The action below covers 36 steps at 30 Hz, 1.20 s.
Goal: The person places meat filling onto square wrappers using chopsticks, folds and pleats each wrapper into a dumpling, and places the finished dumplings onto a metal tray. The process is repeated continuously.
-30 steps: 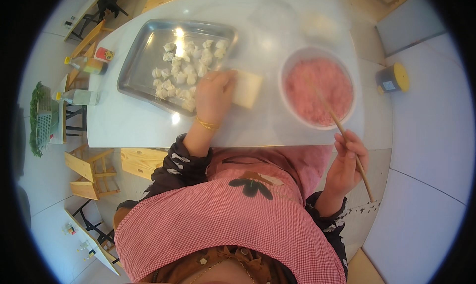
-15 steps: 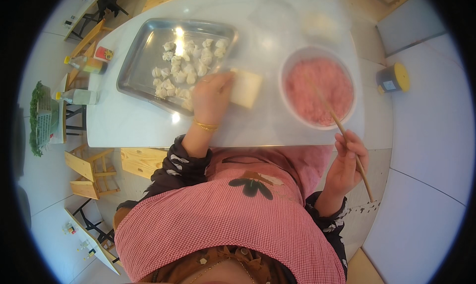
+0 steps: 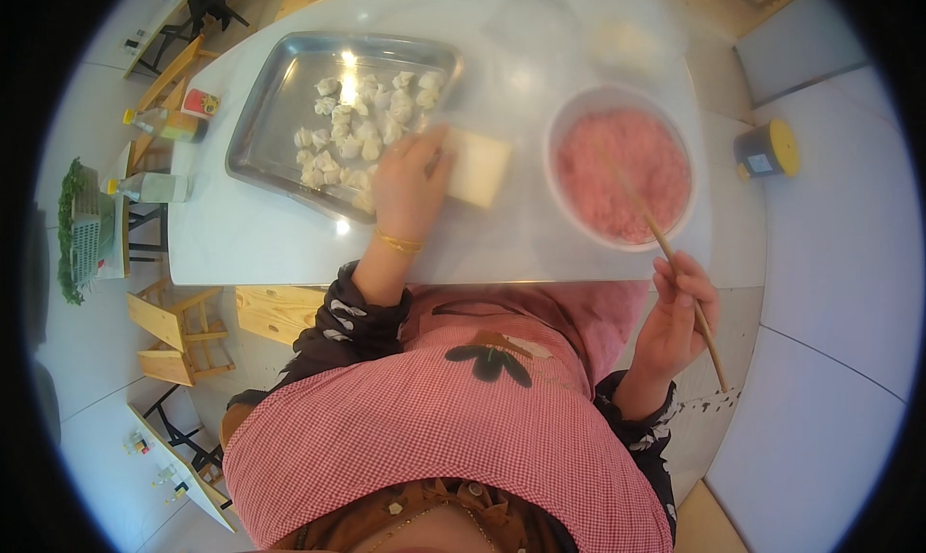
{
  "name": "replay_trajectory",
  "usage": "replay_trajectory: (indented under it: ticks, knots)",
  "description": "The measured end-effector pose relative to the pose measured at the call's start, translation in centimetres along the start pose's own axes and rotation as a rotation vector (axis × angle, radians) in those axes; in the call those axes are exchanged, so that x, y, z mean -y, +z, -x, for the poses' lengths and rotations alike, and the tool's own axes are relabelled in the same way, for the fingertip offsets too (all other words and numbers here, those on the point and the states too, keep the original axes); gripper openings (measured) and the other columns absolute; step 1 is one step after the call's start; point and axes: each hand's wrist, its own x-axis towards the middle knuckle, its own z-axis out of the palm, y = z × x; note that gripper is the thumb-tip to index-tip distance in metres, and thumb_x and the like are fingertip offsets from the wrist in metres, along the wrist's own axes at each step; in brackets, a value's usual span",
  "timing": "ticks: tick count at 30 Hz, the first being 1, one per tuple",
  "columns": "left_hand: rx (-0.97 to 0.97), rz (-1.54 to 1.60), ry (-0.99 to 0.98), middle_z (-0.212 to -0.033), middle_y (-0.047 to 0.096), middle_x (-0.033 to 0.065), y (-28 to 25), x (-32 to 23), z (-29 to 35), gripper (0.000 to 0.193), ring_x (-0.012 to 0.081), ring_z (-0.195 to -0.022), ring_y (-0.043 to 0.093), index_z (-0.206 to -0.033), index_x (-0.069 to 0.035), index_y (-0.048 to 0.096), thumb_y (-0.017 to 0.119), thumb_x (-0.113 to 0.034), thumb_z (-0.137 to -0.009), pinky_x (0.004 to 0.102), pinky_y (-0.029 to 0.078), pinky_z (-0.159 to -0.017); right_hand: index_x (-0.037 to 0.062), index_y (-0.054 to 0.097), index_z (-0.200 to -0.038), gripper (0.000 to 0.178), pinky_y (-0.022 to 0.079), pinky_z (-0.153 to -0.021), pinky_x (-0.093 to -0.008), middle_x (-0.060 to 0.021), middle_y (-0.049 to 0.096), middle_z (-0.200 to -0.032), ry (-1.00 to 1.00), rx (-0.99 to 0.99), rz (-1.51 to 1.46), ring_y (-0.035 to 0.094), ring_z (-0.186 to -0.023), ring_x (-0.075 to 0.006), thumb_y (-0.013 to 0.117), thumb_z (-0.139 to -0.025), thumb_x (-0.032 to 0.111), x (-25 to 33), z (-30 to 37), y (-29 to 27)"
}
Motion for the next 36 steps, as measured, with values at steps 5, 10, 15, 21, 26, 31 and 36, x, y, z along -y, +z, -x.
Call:
replay_trajectory:
  ticks: [5, 10, 15, 21, 26, 31, 36]
  knots:
    - [0.080, 0.017, -0.007, -0.093, 0.059, 0.0115, 0.1, -0.1, -0.4, 0.029, 0.0303, -0.090, 0.057, -0.107, -0.009, 0.066, 0.065, -0.011, -0.078, 0.0391, 0.048, -0.077, -0.0044, 0.054, -0.106, 0.018, 0.054, -0.088, -0.0287, -0.0262, 0.051, -0.124, 0.012, 0.045, -0.009, 0.062, -0.105, -0.0301, 0.042, -0.096, 0.005, 0.0, -0.1, -0.1]
    - [0.089, 0.067, -0.026, -0.094, 0.058, 0.0120, 0.0, -0.2, -0.5, 0.027, 0.0304, -0.090, 0.057, -0.105, -0.009, 0.067, 0.065, -0.010, -0.078, 0.0390, 0.048, -0.076, -0.0044, 0.055, -0.106, 0.018, 0.054, -0.088, -0.0288, -0.0263, 0.051, -0.124, 0.014, 0.049, -0.014, 0.062, -0.105, -0.0302, 0.042, -0.096, 0.005, -0.1, -0.1, -0.2]
    - [0.072, 0.125, -0.031, -0.093, 0.059, 0.0110, 0.3, 0.1, -0.4, 0.021, 0.0299, -0.090, 0.057, -0.096, -0.008, 0.069, 0.067, -0.008, -0.076, 0.0384, 0.048, -0.076, -0.0046, 0.055, -0.106, 0.019, 0.054, -0.088, -0.0290, -0.0263, 0.051, -0.124, 0.014, 0.048, -0.019, 0.062, -0.105, -0.0304, 0.042, -0.096, 0.005, -0.1, 0.0, -0.4]
    - [-0.028, 0.084, 0.053, -0.093, 0.061, 0.0086, 0.0, -0.1, -0.5, 0.012, 0.0286, -0.089, 0.057, -0.087, -0.006, 0.067, 0.068, -0.009, -0.075, 0.0372, 0.048, -0.075, -0.0061, 0.055, -0.106, 0.019, 0.055, -0.085, -0.0294, -0.0265, 0.054, -0.120, 0.003, 0.015, -0.029, 0.063, -0.100, -0.0315, 0.043, -0.095, 0.004, -0.1, -0.1, -0.1]
    - [0.067, 0.341, -0.010, -0.091, 0.060, 0.0103, -1.2, -2.2, -0.2, 0.012, 0.0285, -0.089, 0.057, -0.089, -0.003, 0.058, 0.063, -0.006, -0.078, 0.0348, 0.046, -0.077, -0.0072, 0.056, -0.104, 0.020, 0.056, -0.081, -0.0299, -0.0252, 0.057, -0.115, 0.006, -0.049, 0.066, 0.065, -0.096, -0.0308, 0.043, -0.095, 0.004, 0.1, -0.3, 0.4]
    - [0.213, 0.726, -0.281, -0.100, 0.059, 0.0112, -2.0, -2.9, 0.1, 0.014, 0.0258, -0.095, 0.058, -0.100, -0.002, 0.055, 0.052, -0.004, -0.087, 0.0345, 0.046, -0.081, -0.0083, 0.059, -0.100, 0.022, 0.056, -0.077, -0.0310, -0.0228, 0.061, -0.108, 0.001, -0.037, 0.358, 0.065, -0.092, -0.0281, 0.043, -0.094, 0.004, 0.5, -0.1, 1.3]
    - [0.369, 1.911, -0.935, -0.113, 0.056, 0.0100, -2.7, -4.0, 0.3, 0.025, 0.0204, -0.103, 0.059, -0.116, -0.002, 0.050, 0.048, -0.008, -0.093, 0.0337, 0.049, -0.085, -0.0104, 0.060, -0.100, 0.027, 0.057, -0.077, -0.0304, -0.0231, 0.061, -0.108, -0.065, 0.157, 0.516, 0.067, -0.091, -0.0278, 0.039, -0.097, 0.007, 0.6, 0.1, 2.2]
